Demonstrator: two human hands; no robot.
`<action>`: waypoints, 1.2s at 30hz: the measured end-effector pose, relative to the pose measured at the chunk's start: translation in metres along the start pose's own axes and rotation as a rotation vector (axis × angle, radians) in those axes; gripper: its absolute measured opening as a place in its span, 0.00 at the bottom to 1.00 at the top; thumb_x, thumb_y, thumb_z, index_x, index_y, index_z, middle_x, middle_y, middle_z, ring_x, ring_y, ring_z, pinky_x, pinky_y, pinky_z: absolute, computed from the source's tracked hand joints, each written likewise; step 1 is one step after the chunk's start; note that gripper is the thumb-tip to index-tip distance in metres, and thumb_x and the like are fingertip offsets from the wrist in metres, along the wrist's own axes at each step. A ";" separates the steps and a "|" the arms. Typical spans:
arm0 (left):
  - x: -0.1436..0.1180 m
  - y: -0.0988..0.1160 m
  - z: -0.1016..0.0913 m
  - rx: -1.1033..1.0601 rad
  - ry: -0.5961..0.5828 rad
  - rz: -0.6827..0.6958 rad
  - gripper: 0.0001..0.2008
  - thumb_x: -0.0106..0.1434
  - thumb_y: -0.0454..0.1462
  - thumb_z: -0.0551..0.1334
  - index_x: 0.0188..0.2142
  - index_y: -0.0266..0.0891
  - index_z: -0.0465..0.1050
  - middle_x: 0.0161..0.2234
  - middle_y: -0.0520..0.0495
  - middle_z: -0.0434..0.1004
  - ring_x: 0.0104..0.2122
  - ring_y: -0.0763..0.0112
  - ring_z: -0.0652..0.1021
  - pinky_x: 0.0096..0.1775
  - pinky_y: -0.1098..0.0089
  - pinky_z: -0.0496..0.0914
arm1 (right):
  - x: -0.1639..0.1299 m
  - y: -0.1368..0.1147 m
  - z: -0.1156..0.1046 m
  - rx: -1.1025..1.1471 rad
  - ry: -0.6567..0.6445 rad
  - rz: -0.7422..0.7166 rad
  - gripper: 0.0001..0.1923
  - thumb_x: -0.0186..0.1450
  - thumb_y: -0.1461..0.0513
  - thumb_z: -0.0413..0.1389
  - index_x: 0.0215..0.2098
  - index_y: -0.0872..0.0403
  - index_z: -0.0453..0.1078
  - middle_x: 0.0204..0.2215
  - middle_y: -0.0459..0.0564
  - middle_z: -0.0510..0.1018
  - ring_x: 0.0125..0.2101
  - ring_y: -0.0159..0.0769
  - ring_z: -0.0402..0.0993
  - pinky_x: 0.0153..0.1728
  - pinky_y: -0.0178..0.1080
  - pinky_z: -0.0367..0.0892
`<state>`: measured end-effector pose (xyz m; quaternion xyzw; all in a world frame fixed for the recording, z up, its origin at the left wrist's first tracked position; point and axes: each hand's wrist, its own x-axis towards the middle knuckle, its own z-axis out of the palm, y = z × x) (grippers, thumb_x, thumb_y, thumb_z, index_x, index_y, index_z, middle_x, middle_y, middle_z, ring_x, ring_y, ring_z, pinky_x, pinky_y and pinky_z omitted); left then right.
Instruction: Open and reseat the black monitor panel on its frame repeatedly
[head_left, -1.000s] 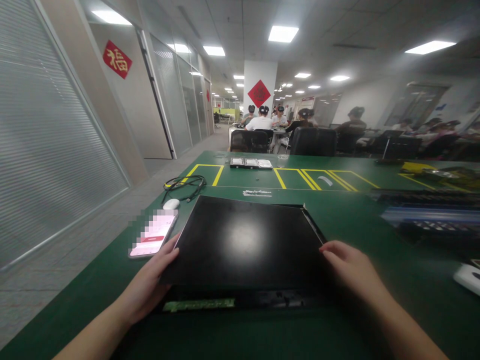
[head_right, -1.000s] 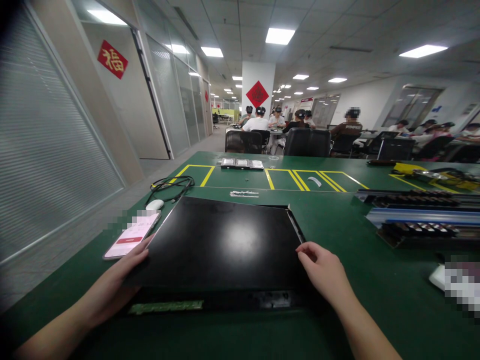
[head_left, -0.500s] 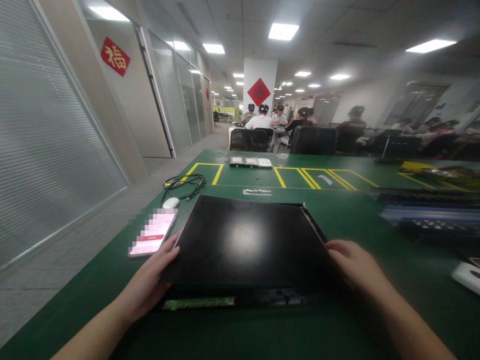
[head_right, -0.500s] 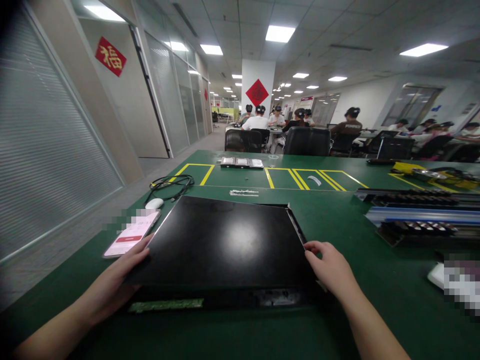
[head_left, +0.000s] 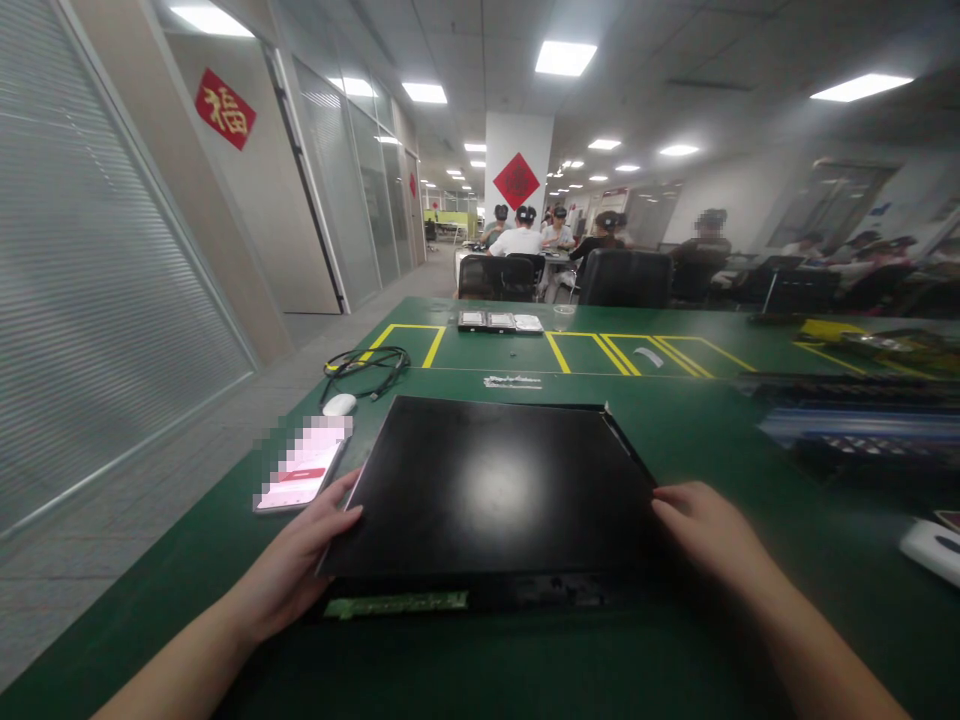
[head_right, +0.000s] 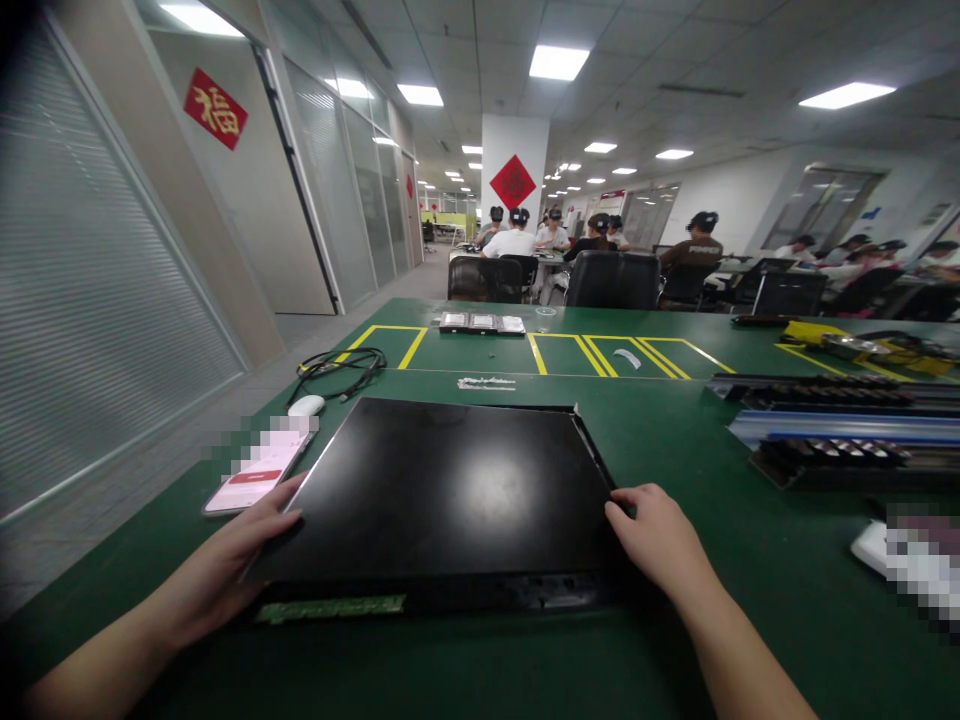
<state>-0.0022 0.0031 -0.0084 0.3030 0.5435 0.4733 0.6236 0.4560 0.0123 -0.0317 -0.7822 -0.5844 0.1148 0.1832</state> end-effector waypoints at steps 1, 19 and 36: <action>0.000 0.000 0.000 0.006 -0.004 -0.004 0.42 0.50 0.40 0.74 0.64 0.48 0.66 0.48 0.45 0.83 0.38 0.56 0.85 0.35 0.68 0.76 | 0.000 0.001 0.000 -0.009 0.000 -0.004 0.21 0.61 0.53 0.52 0.41 0.55 0.82 0.45 0.59 0.81 0.45 0.50 0.78 0.47 0.48 0.70; -0.008 0.004 0.010 0.016 -0.010 0.056 0.38 0.54 0.37 0.72 0.64 0.49 0.66 0.50 0.46 0.83 0.41 0.57 0.84 0.36 0.69 0.77 | -0.001 -0.003 0.002 -0.108 -0.088 -0.005 0.24 0.65 0.55 0.49 0.49 0.60 0.79 0.50 0.62 0.77 0.49 0.49 0.75 0.53 0.46 0.67; -0.006 0.006 0.010 0.006 -0.051 0.009 0.38 0.55 0.40 0.72 0.65 0.51 0.65 0.57 0.47 0.79 0.46 0.57 0.83 0.36 0.70 0.76 | 0.000 -0.005 0.003 -0.154 -0.117 -0.014 0.26 0.66 0.55 0.48 0.53 0.62 0.76 0.52 0.64 0.75 0.52 0.50 0.74 0.53 0.46 0.67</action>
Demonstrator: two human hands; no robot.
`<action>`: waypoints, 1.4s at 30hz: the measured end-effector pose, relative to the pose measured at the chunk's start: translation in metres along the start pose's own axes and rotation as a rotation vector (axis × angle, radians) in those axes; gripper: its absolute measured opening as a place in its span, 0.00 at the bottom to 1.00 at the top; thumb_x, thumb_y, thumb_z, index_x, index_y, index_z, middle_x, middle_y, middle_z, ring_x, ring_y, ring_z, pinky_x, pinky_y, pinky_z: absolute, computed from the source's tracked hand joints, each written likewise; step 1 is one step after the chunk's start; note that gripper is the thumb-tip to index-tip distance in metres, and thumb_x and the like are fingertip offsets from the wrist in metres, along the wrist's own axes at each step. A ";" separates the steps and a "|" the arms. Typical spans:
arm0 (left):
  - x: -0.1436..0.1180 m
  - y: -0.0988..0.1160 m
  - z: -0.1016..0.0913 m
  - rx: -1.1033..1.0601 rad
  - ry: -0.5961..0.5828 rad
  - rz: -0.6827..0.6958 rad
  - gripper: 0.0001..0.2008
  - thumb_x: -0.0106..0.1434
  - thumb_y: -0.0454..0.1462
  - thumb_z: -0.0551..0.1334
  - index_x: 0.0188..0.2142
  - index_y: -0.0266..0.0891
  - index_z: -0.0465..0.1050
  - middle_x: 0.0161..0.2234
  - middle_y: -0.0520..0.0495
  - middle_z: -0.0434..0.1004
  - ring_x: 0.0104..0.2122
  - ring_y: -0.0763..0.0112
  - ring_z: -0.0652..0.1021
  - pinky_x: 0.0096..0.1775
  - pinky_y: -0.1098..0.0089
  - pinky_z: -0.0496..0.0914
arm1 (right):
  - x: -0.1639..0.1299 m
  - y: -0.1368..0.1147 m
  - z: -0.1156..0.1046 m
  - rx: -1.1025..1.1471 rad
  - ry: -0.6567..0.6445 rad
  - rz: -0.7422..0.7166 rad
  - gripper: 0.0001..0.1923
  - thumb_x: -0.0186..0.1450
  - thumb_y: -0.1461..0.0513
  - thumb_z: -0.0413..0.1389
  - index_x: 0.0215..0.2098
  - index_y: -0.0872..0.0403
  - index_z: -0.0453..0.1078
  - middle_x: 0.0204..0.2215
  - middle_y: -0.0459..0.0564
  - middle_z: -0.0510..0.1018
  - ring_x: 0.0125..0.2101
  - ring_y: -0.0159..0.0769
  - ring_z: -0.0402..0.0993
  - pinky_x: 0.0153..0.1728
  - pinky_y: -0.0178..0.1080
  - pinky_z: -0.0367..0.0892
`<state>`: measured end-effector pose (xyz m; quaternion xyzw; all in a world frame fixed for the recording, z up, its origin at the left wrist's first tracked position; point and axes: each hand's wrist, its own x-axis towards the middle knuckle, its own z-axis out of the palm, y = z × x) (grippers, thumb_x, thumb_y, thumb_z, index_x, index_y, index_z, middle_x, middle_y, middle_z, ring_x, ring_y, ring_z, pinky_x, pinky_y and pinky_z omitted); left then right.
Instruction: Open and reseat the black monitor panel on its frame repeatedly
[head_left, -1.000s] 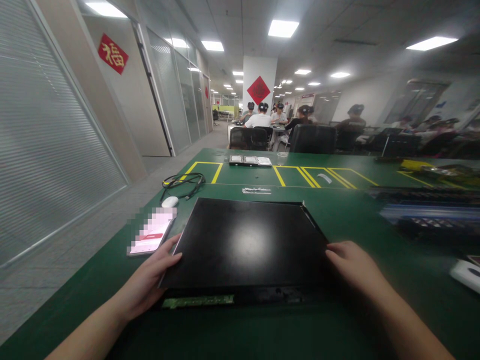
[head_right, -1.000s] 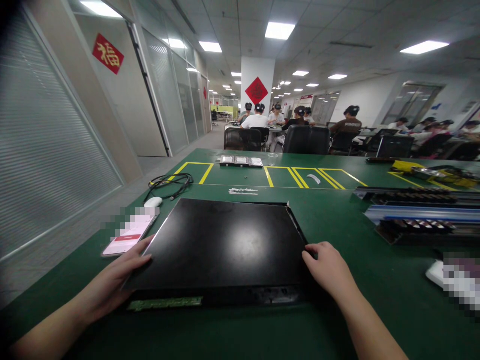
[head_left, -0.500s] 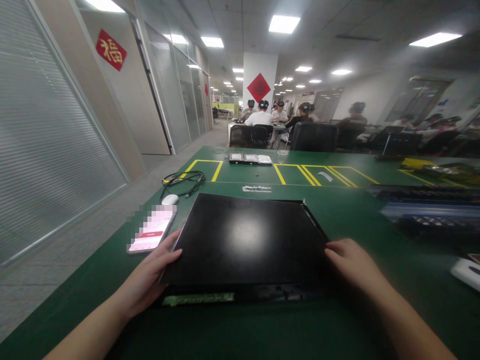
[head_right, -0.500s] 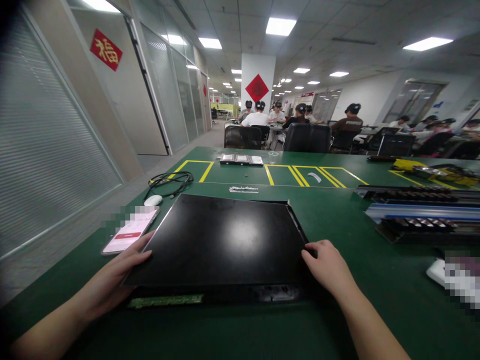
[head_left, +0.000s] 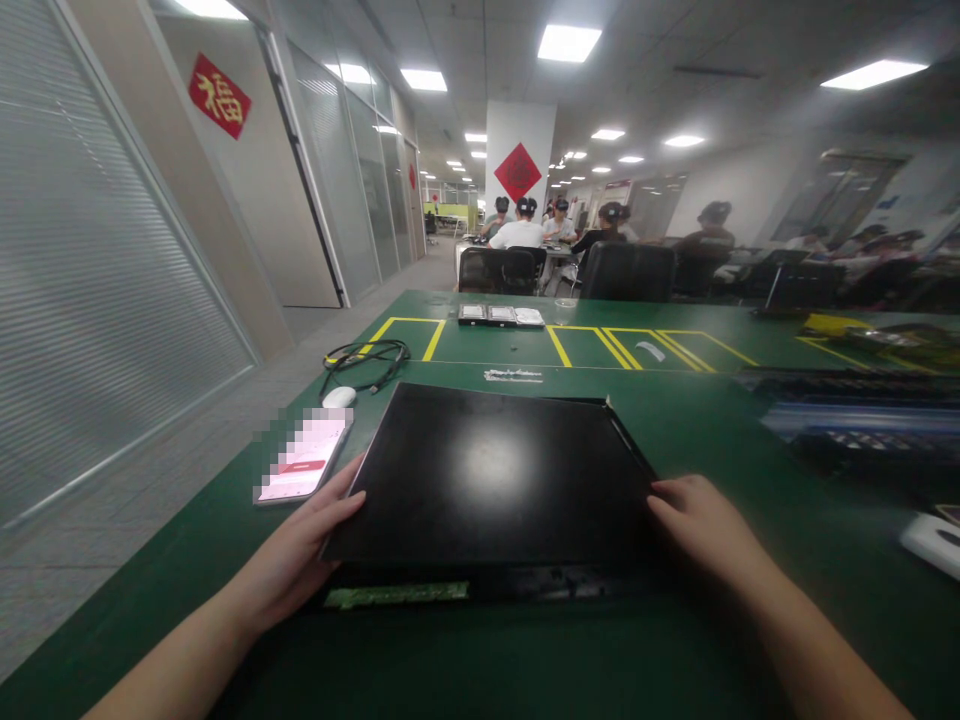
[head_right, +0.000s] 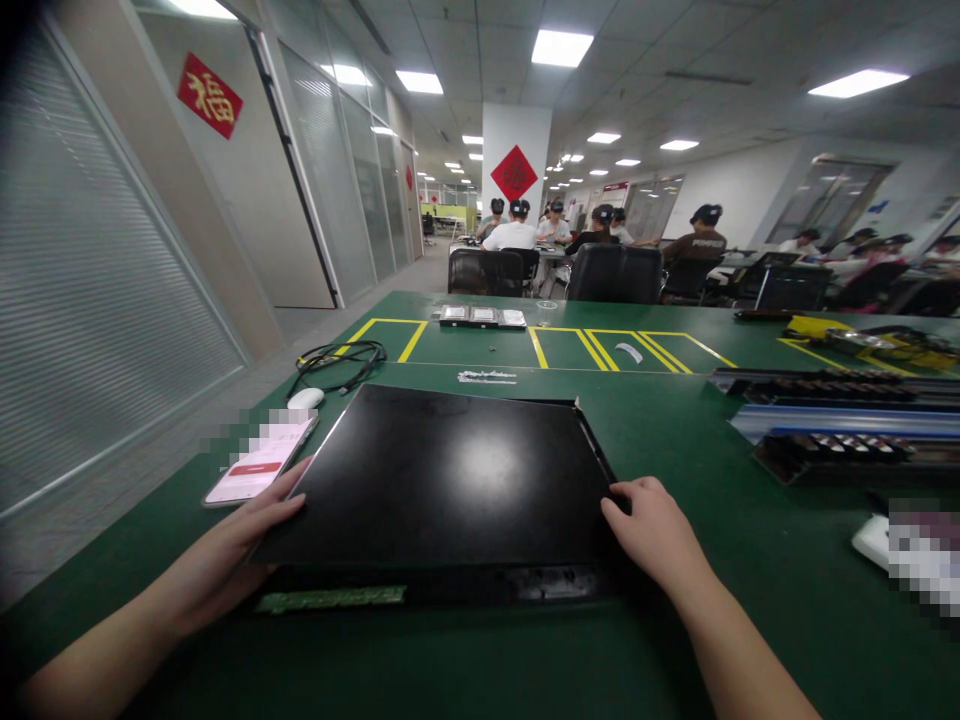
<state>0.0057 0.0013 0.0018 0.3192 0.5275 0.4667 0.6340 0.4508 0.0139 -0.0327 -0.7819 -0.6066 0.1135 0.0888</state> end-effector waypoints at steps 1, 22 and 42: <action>0.000 0.000 0.000 0.003 0.011 -0.001 0.37 0.56 0.39 0.72 0.64 0.52 0.66 0.57 0.47 0.79 0.46 0.57 0.83 0.36 0.70 0.76 | 0.000 0.000 0.000 -0.003 0.000 -0.001 0.26 0.66 0.55 0.48 0.53 0.62 0.76 0.52 0.64 0.75 0.52 0.50 0.74 0.53 0.46 0.67; -0.008 0.001 0.010 0.012 0.057 0.043 0.41 0.49 0.35 0.73 0.63 0.47 0.66 0.51 0.43 0.83 0.46 0.51 0.82 0.37 0.65 0.76 | 0.000 0.004 0.006 0.032 0.097 -0.017 0.21 0.65 0.56 0.51 0.46 0.58 0.80 0.48 0.61 0.78 0.47 0.47 0.77 0.48 0.44 0.69; -0.006 0.000 0.008 0.023 0.010 0.024 0.37 0.54 0.35 0.72 0.62 0.48 0.68 0.56 0.44 0.79 0.49 0.52 0.81 0.39 0.65 0.76 | 0.001 0.005 0.006 0.021 0.091 -0.026 0.22 0.65 0.55 0.50 0.46 0.59 0.80 0.47 0.62 0.78 0.47 0.47 0.77 0.47 0.43 0.69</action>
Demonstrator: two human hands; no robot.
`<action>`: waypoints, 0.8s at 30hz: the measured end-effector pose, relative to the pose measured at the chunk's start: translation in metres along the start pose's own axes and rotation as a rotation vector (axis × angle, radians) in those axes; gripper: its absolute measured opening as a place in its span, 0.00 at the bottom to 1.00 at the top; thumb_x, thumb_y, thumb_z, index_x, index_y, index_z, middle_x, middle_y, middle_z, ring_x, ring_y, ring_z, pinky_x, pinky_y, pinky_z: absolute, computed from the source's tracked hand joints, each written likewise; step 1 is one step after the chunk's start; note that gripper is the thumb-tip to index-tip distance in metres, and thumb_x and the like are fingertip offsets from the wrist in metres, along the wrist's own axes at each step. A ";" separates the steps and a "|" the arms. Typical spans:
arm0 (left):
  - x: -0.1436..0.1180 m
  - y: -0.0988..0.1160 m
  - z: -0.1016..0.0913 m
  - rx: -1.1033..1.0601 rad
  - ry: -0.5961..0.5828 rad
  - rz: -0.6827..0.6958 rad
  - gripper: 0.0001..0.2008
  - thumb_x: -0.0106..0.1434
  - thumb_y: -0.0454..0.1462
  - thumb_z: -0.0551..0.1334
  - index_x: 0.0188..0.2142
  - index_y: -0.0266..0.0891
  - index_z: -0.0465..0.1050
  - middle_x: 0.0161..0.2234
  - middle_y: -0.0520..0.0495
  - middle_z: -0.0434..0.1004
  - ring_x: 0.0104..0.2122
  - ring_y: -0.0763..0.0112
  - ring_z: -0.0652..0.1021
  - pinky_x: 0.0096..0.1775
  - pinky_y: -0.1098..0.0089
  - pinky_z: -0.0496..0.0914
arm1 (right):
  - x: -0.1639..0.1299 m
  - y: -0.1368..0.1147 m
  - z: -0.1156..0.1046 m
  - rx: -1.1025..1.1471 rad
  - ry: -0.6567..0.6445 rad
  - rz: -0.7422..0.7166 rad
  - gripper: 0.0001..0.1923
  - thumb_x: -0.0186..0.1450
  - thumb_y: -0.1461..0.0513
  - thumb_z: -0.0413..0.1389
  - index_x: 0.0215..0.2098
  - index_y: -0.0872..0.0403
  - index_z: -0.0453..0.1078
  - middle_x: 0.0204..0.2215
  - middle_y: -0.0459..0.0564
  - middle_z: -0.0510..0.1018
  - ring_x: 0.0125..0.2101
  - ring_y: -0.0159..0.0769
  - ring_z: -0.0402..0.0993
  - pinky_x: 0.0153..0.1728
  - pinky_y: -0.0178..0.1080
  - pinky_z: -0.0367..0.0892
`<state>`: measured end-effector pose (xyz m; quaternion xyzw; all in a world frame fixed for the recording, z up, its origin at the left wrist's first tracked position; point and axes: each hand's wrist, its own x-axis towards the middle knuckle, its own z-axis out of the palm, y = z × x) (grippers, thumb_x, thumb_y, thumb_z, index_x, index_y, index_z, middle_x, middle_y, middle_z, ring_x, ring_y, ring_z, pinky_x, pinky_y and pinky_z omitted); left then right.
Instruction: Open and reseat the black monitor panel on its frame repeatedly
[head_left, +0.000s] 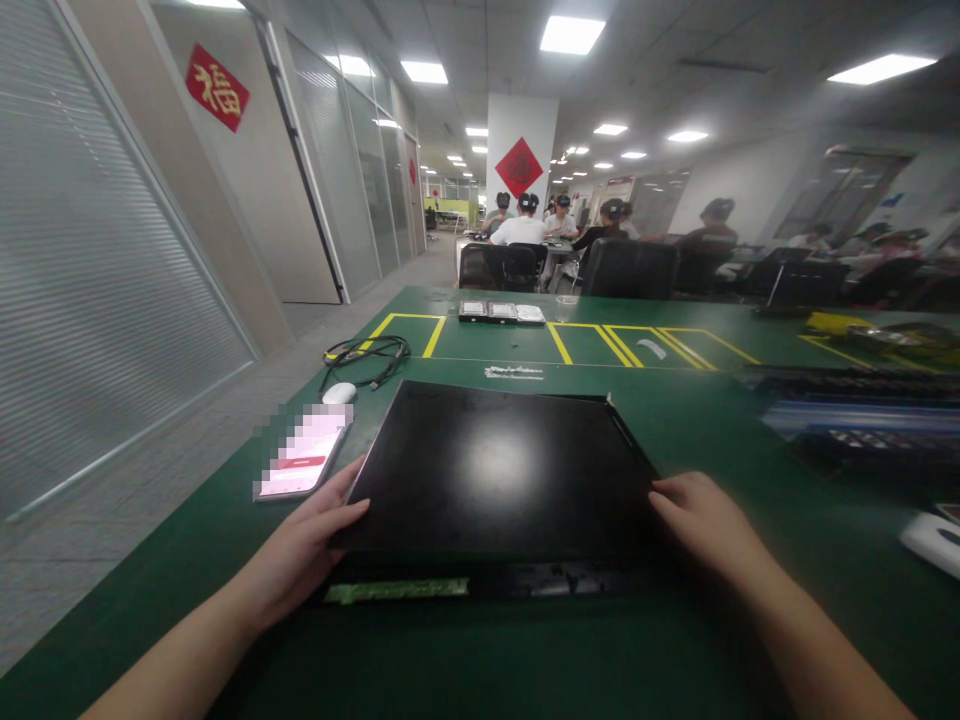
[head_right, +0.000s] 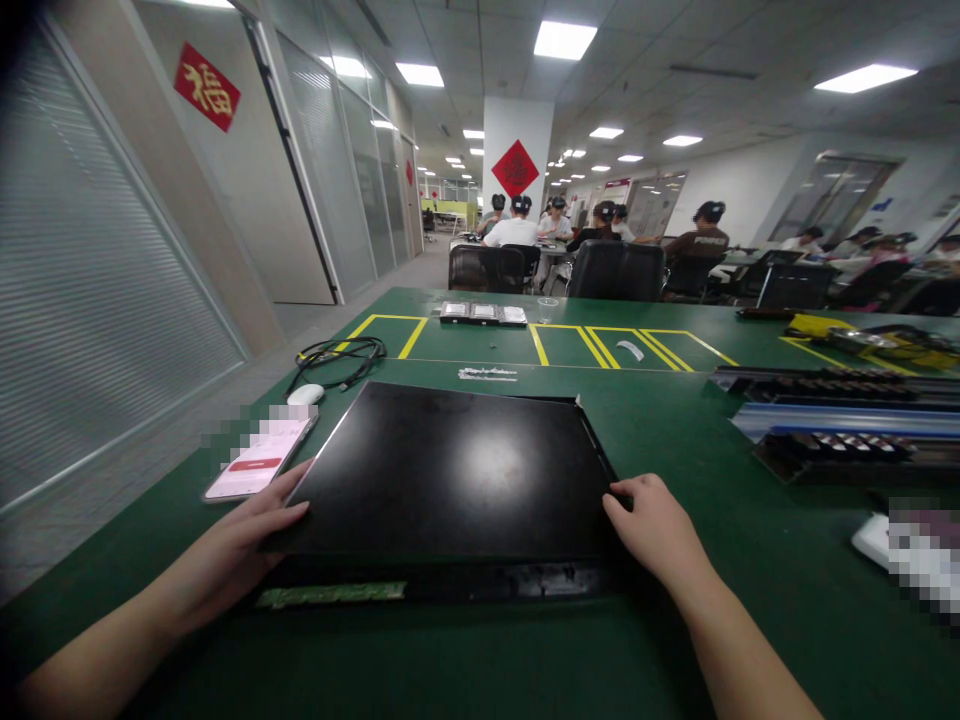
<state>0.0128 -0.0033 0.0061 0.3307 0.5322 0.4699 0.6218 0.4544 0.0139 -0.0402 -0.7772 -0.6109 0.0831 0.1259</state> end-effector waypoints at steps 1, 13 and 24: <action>0.000 0.000 0.000 0.000 0.003 0.001 0.37 0.53 0.35 0.72 0.63 0.47 0.67 0.56 0.43 0.79 0.49 0.52 0.81 0.39 0.65 0.76 | 0.000 0.001 0.001 0.001 0.006 0.000 0.22 0.65 0.55 0.50 0.46 0.58 0.80 0.47 0.61 0.78 0.47 0.47 0.77 0.47 0.43 0.70; 0.005 -0.004 -0.005 -0.018 0.023 -0.008 0.41 0.53 0.34 0.72 0.65 0.48 0.63 0.52 0.44 0.83 0.44 0.54 0.84 0.37 0.66 0.76 | 0.003 0.003 0.001 0.027 -0.013 0.006 0.22 0.65 0.55 0.51 0.45 0.59 0.80 0.48 0.62 0.79 0.47 0.48 0.77 0.49 0.46 0.70; 0.008 -0.006 -0.002 -0.036 0.060 0.037 0.38 0.51 0.30 0.70 0.62 0.44 0.68 0.44 0.44 0.86 0.38 0.57 0.85 0.33 0.69 0.76 | 0.003 0.000 -0.003 0.083 -0.004 0.037 0.20 0.63 0.55 0.52 0.42 0.56 0.81 0.46 0.61 0.79 0.46 0.49 0.78 0.49 0.47 0.71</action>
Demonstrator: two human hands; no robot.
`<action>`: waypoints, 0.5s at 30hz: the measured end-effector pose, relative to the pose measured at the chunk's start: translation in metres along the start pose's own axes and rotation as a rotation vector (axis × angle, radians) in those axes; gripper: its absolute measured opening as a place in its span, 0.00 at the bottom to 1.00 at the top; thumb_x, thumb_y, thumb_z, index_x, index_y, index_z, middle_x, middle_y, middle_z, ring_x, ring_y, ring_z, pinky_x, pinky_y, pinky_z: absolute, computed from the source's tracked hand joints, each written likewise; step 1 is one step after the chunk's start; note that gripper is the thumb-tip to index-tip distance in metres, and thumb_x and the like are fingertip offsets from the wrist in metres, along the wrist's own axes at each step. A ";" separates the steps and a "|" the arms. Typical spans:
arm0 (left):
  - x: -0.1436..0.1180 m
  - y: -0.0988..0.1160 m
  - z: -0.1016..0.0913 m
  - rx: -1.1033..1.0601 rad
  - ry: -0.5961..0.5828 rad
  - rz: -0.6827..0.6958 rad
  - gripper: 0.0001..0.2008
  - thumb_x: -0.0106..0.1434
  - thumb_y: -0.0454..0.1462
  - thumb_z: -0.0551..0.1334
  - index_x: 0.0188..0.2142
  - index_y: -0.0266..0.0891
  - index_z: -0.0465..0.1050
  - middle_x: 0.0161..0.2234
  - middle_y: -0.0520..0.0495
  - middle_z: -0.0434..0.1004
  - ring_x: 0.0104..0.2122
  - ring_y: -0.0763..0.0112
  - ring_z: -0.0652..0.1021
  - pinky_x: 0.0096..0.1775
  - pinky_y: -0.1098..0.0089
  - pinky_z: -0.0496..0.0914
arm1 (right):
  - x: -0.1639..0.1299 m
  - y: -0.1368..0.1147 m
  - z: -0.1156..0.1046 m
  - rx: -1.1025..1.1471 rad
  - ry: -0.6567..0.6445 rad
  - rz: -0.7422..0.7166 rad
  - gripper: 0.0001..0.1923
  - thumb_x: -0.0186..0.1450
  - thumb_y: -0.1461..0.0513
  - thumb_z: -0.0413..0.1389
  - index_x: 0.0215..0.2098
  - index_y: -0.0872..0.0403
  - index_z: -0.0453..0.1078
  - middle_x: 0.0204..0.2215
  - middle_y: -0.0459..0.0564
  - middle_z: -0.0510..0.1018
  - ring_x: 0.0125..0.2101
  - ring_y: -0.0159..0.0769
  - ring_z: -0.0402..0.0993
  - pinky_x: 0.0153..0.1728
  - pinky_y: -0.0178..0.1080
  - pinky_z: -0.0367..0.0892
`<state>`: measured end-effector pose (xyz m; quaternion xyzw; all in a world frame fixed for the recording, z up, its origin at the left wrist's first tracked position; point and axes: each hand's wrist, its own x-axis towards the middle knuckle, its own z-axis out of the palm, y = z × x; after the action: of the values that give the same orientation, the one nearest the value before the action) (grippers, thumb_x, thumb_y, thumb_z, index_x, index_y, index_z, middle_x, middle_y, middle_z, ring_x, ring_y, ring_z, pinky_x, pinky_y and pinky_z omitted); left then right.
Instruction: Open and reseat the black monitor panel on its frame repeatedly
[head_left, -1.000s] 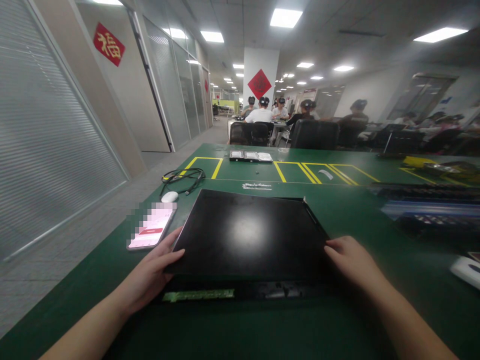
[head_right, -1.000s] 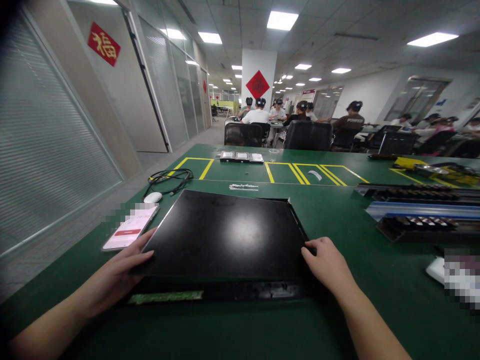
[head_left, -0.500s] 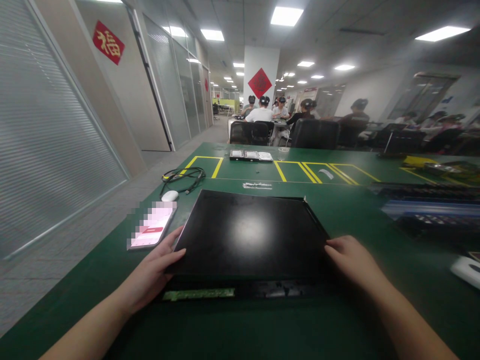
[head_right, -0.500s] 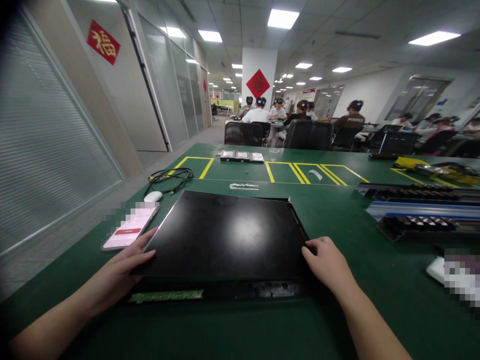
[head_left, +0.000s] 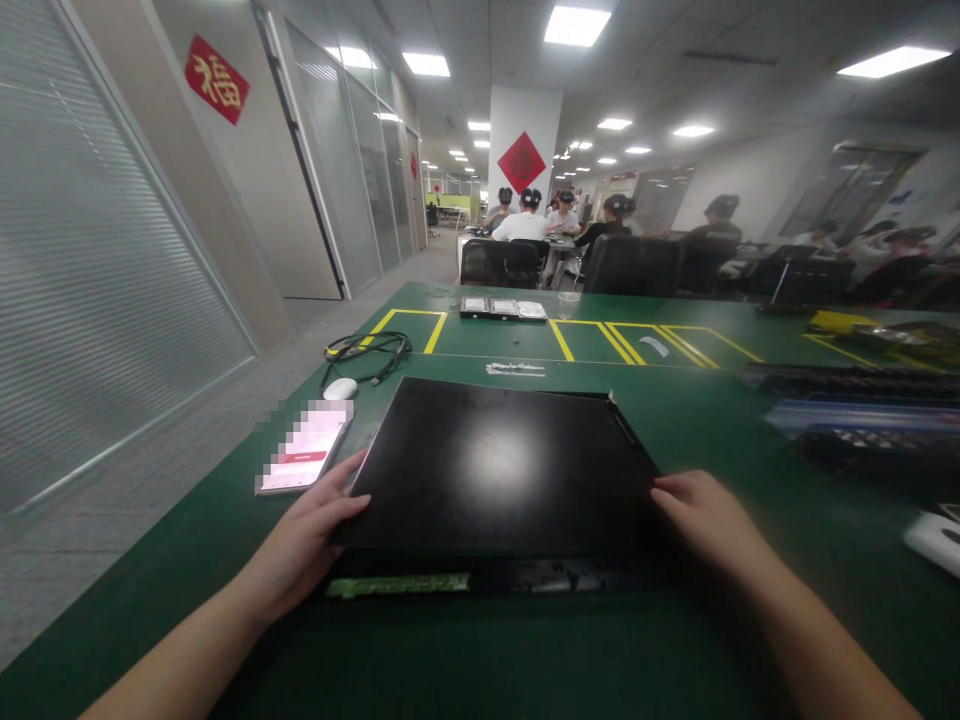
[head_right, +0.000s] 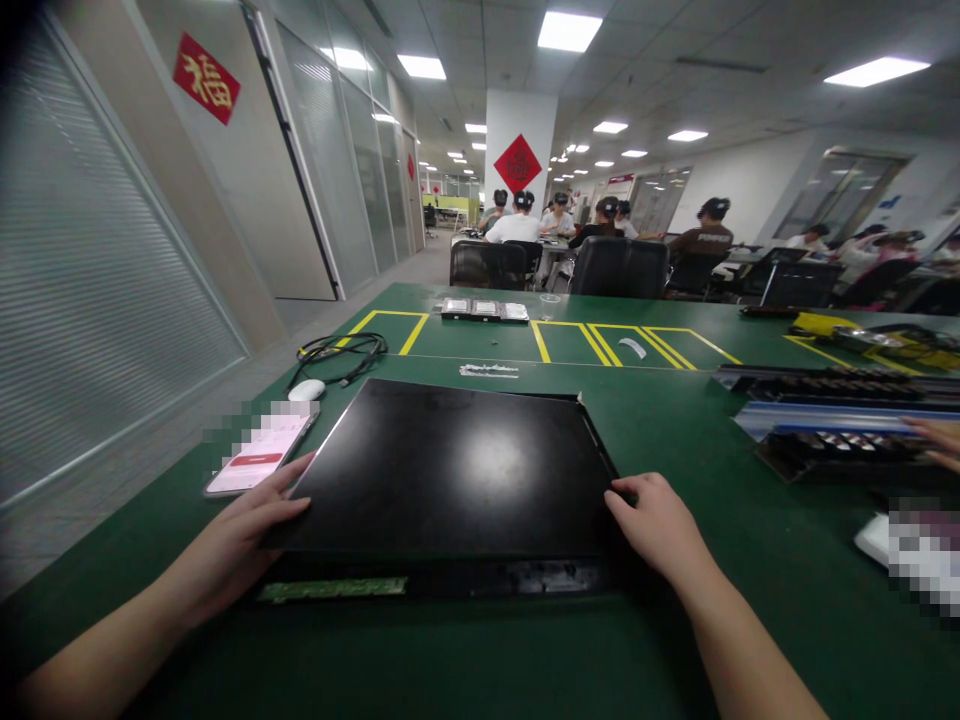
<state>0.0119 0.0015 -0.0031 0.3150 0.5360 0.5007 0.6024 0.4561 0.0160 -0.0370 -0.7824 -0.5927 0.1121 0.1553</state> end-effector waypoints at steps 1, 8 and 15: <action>0.000 0.000 0.000 0.000 -0.005 0.001 0.38 0.51 0.30 0.70 0.62 0.44 0.68 0.43 0.44 0.86 0.38 0.57 0.85 0.33 0.69 0.76 | 0.000 0.000 0.000 0.002 -0.001 0.003 0.20 0.63 0.55 0.52 0.43 0.57 0.81 0.47 0.61 0.79 0.47 0.49 0.78 0.49 0.47 0.70; -0.001 0.002 0.001 0.005 -0.012 -0.010 0.39 0.50 0.31 0.71 0.62 0.43 0.66 0.38 0.47 0.87 0.35 0.57 0.85 0.31 0.69 0.76 | 0.000 -0.001 -0.001 0.013 -0.024 0.027 0.22 0.63 0.54 0.52 0.44 0.58 0.80 0.48 0.62 0.79 0.47 0.49 0.77 0.50 0.47 0.70; -0.001 0.000 -0.001 0.041 0.012 -0.015 0.40 0.48 0.31 0.70 0.62 0.42 0.64 0.38 0.46 0.87 0.35 0.55 0.85 0.31 0.68 0.76 | 0.002 0.002 0.000 0.013 -0.021 -0.008 0.21 0.63 0.55 0.52 0.43 0.58 0.81 0.47 0.61 0.79 0.47 0.49 0.77 0.50 0.47 0.70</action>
<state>0.0109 0.0005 -0.0031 0.3205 0.5520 0.4869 0.5962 0.4585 0.0172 -0.0373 -0.7778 -0.5966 0.1233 0.1545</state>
